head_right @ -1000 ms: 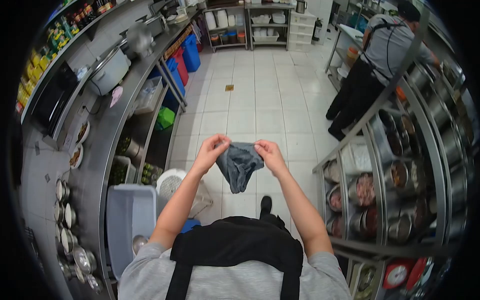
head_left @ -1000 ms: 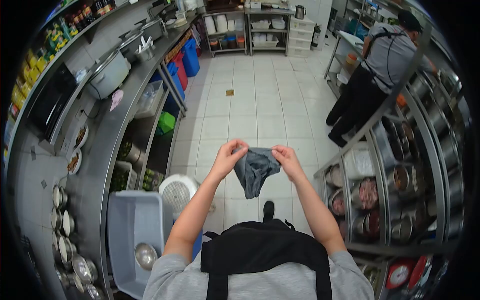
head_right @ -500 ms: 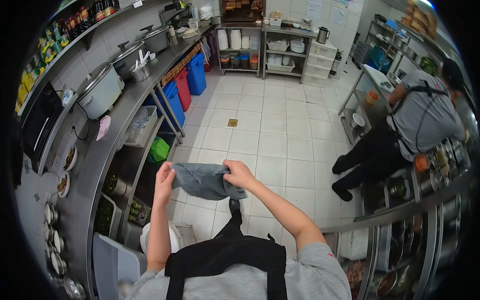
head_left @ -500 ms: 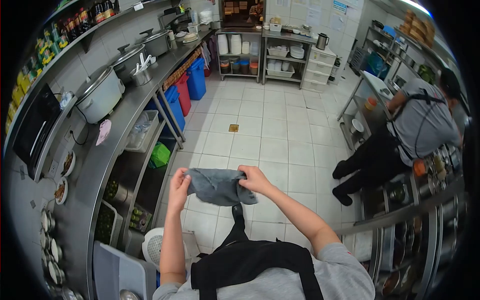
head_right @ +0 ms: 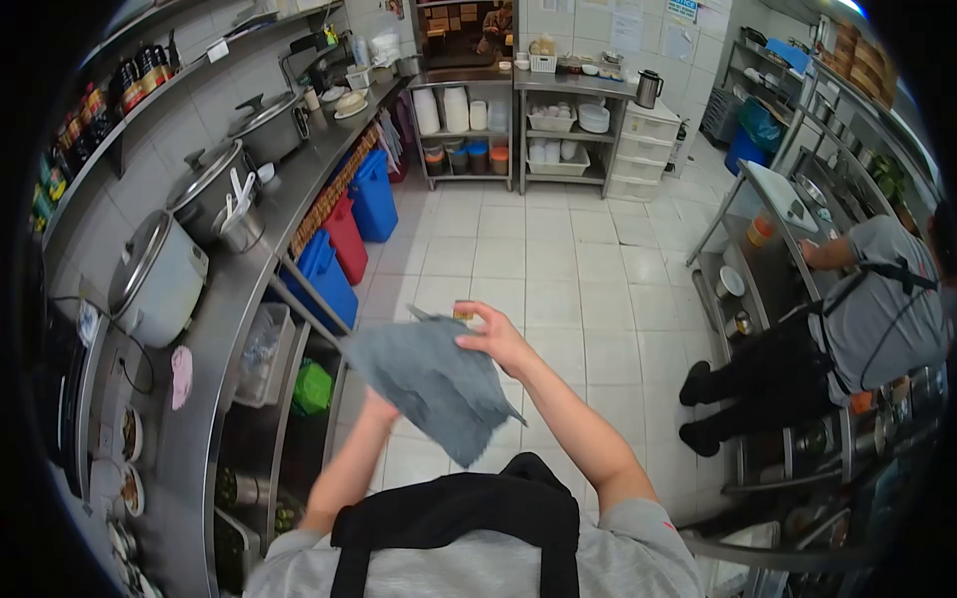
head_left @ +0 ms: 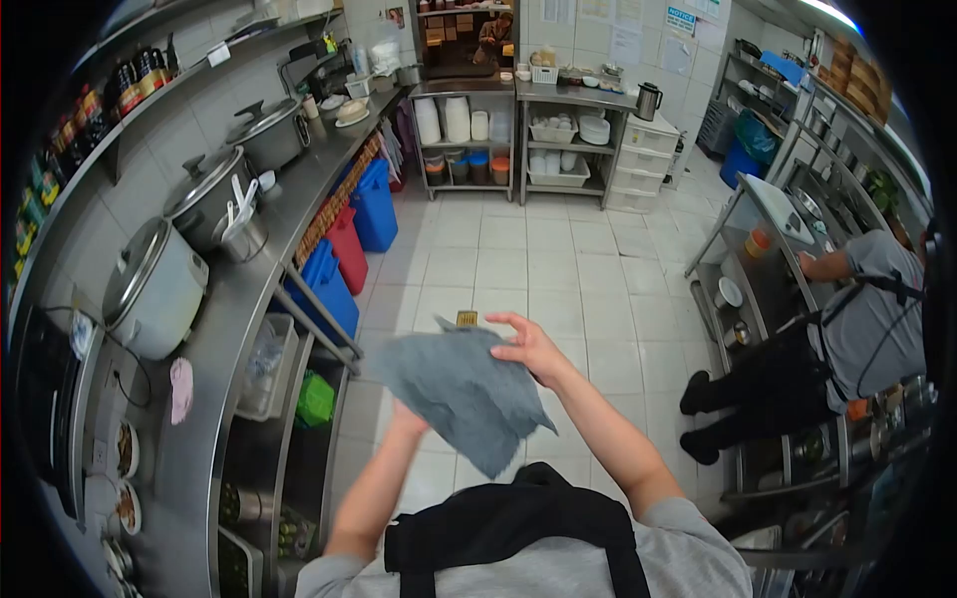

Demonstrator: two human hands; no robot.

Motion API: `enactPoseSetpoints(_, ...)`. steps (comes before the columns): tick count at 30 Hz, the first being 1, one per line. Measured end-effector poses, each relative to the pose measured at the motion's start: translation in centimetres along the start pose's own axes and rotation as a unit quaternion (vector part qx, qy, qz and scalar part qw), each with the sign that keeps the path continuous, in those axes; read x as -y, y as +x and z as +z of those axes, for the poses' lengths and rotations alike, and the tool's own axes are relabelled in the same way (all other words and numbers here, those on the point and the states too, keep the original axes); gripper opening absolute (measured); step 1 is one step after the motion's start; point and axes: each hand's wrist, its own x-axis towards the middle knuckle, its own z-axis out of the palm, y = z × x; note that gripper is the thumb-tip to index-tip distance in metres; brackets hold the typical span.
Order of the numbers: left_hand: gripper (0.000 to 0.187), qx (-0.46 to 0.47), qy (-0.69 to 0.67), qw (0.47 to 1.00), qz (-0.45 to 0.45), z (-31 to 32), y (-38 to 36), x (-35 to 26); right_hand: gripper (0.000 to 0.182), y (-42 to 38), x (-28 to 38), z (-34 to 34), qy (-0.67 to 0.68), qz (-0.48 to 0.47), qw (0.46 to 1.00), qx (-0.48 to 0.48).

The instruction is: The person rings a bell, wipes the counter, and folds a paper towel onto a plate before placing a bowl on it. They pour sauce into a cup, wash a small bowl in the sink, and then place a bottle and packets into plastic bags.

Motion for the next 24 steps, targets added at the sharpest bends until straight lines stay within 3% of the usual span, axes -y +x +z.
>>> enactPoseSetpoints(1, 0.06, 0.009, -0.044, 0.998, -0.043, 1.1, 1.2, 0.4, 0.046, 2.0, -1.4, -2.1, 0.002, -0.003, 1.0, 0.001)
enactPoseSetpoints(3, 0.068, -0.01, -0.044, 0.997, -0.056, -0.7, 4.9, 0.1, 0.045, 4.7, -3.7, -6.5, 0.019, -0.002, 0.99, -0.14)
enactPoseSetpoints(5, 0.076, -0.036, -0.057, 0.996, -0.064, -2.4, 8.2, -0.5, 0.043, 8.1, -4.7, -11.3, 0.06, -0.028, 0.98, -0.188)
enactPoseSetpoints(7, 0.076, 0.182, -0.133, 0.959, -0.171, -2.9, 12.8, -4.1, 0.042, 11.5, -2.3, -14.4, 0.068, -0.031, 0.981, -0.179)
enactPoseSetpoints(8, 0.076, 0.173, -0.136, 0.962, -0.163, -3.5, 15.3, -5.5, 0.042, 13.2, -1.0, -15.4, 0.08, -0.041, 0.98, -0.176)
enactPoseSetpoints(10, 0.071, 0.28, -0.115, 0.933, -0.197, -3.9, 20.8, -8.2, 0.042, 17.4, 1.3, -17.3, 0.08, -0.038, 0.985, -0.148)
enactPoseSetpoints(11, 0.071, 0.278, -0.113, 0.936, -0.184, -3.5, 23.3, -9.3, 0.043, 19.8, 2.8, -17.9, 0.081, -0.045, 0.987, -0.129)
enactPoseSetpoints(13, 0.064, 0.2, -0.063, 0.973, -0.093, -2.0, 27.3, -12.1, 0.049, 24.7, 5.9, -18.6, 0.083, -0.036, 0.991, -0.098)
enactPoseSetpoints(14, 0.057, 0.063, 0.04, 0.997, -0.015, 1.4, 28.3, -12.5, 0.053, 27.1, 7.0, -19.1, 0.046, -0.06, 0.996, -0.051)
enactPoseSetpoints(15, 0.057, 0.055, 0.037, 0.998, -0.003, 1.7, 30.3, -12.4, 0.056, 29.3, 7.4, -19.5, 0.01, -0.079, 0.997, -0.005)
enactPoseSetpoints(16, 0.058, -0.04, 0.228, 0.972, 0.025, 1.8, 31.9, -12.3, 0.056, 31.4, 7.0, -19.8, 0.01, -0.07, 0.997, 0.008)
enactPoseSetpoints(17, 0.062, -0.136, 0.407, 0.902, 0.047, 1.6, 33.1, -12.7, 0.058, 33.7, 6.3, -20.0, -0.057, -0.014, 0.998, 0.001)
enactPoseSetpoints(18, 0.076, -0.166, 0.38, 0.91, -0.005, -0.1, 34.8, -13.9, 0.061, 36.2, 5.8, -20.1, -0.125, 0.035, 0.992, -0.004)
enactPoseSetpoints(21, 0.077, -0.243, 0.434, 0.864, 0.084, -1.6, 37.8, -15.0, 0.053, 42.5, 4.3, -20.8, -0.1, 0.043, 0.994, -0.007)
enactPoseSetpoints(22, 0.073, -0.197, 0.438, 0.86, 0.172, -3.1, 40.3, -16.3, 0.053, 46.6, 3.8, -21.1, -0.103, 0.048, 0.993, 0.014)
enactPoseSetpoints(24, 0.067, -0.155, 0.456, 0.86, 0.169, -3.4, 42.4, -18.6, 0.049, 50.9, 3.4, -21.4, -0.115, 0.014, 0.992, 0.041)
